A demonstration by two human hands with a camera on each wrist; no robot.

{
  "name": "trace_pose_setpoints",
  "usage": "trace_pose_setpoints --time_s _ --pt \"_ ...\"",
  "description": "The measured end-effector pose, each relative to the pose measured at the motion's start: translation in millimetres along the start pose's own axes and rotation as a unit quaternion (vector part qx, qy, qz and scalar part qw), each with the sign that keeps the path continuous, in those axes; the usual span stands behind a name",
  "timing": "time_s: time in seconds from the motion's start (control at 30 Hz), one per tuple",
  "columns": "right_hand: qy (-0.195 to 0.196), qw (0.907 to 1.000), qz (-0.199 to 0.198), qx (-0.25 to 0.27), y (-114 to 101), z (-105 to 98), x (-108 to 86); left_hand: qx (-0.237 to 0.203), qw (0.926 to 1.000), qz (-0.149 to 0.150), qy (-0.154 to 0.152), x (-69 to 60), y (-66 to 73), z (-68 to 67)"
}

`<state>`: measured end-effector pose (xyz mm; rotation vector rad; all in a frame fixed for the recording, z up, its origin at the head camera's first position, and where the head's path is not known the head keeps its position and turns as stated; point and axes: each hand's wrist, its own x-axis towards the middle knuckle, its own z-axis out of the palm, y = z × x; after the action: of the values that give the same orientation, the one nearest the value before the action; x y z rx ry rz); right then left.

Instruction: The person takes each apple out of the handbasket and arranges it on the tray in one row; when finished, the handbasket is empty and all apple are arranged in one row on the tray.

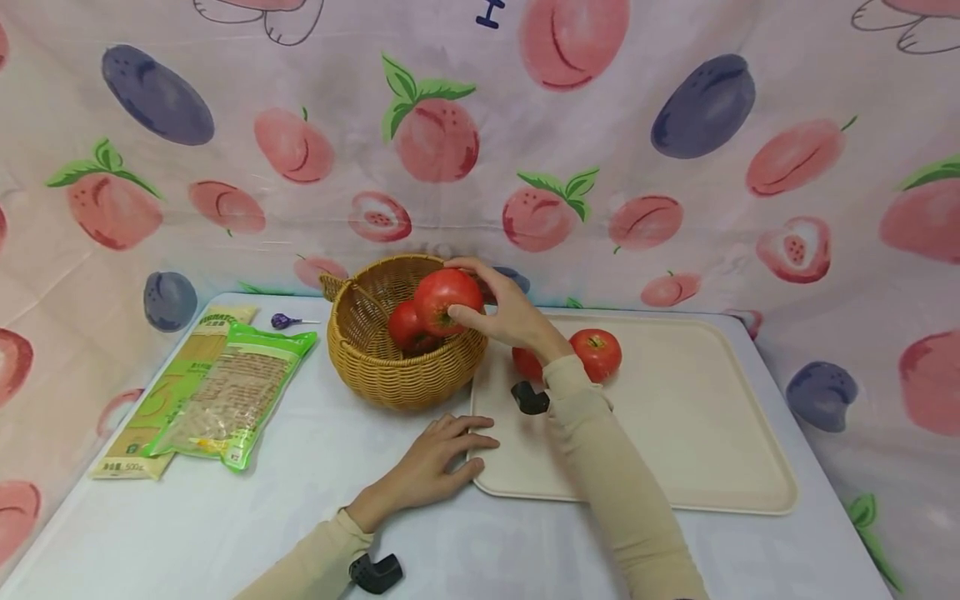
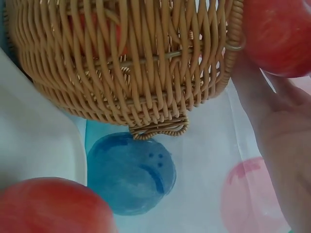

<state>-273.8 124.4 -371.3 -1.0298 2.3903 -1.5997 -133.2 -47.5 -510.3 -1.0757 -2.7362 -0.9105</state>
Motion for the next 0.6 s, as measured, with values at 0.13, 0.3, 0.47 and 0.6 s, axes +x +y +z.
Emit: trace_pose_setpoints --time_s 0.13,0.3,0.47,0.6 --pt "0.027 0.9994 0.0 0.022 0 -1 -6.7 -0.002 1.0 0.0 0.001 0.0 -0.5 0.5" --pt "0.057 0.9975 0.011 0.042 -19 0 -18.8 -0.005 1.0 -0.007 -0.003 -0.1 -0.4 0.5" --pt "0.075 0.9963 0.011 0.039 -26 -1 -25.8 -0.006 0.9999 -0.008 -0.003 0.0 -0.7 0.7" --pt "0.091 0.9953 0.01 0.033 -23 -2 -30.4 -0.005 1.0 -0.007 -0.001 0.2 -1.4 1.6"
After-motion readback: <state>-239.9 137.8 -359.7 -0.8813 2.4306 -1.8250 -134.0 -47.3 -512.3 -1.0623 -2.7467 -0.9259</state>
